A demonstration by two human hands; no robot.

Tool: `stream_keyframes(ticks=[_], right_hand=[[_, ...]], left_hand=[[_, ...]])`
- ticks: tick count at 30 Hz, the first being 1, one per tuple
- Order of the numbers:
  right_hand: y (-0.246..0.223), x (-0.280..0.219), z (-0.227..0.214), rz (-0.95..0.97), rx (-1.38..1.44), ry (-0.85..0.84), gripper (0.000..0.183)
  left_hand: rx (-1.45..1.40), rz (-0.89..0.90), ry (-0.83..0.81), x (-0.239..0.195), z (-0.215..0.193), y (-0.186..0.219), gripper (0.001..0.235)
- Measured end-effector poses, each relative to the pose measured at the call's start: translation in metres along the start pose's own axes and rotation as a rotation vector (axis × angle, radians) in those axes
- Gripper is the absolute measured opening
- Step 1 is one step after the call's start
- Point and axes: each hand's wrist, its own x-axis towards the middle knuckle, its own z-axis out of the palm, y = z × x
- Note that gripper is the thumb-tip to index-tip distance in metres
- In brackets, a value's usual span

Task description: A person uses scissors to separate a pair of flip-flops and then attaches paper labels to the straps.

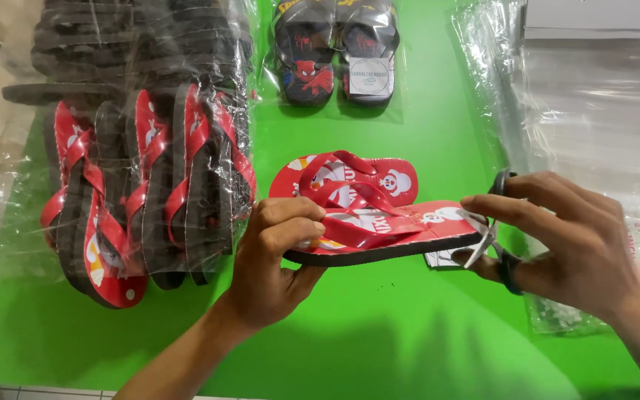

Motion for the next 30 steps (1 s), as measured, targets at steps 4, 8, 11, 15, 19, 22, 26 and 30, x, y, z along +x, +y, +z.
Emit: stream_keyframes(ticks=[4,8,11,15,19,22,26,30], right_hand=[[-0.022,0.005,-0.009,0.094,0.046,0.025,0.064],[-0.048,0.024,0.006,0.639,0.759,0.059,0.053],[-0.05,0.037,0.022,0.949,1.07,0.143,0.044],[-0.042,0.05,0.032,0.962,1.237,0.287,0.04],[-0.032,0.059,0.032,0.811,1.167,0.335,0.032],[-0.036,0.064,0.024,0.573,1.021,0.232,0.03],[-0.054,0.079,0.023,0.437,0.891,0.204,0.029],[-0.076,0.094,0.025,0.39,0.841,0.184,0.029]], left_hand=[[0.251,0.184,0.035,0.001,0.0,0.001,0.011],[0.41,0.394,0.113,0.003,0.005,0.01,0.013],[0.571,0.513,0.136,0.0,0.01,0.015,0.007],[0.614,0.556,0.113,0.002,0.015,0.022,0.008],[0.419,0.299,0.038,0.0,0.025,0.028,0.065],[0.178,-0.139,0.089,0.012,0.02,0.041,0.086],[0.08,-0.254,-0.058,0.03,0.021,0.048,0.106],[0.03,-0.695,-0.223,0.03,0.022,0.051,0.124]])
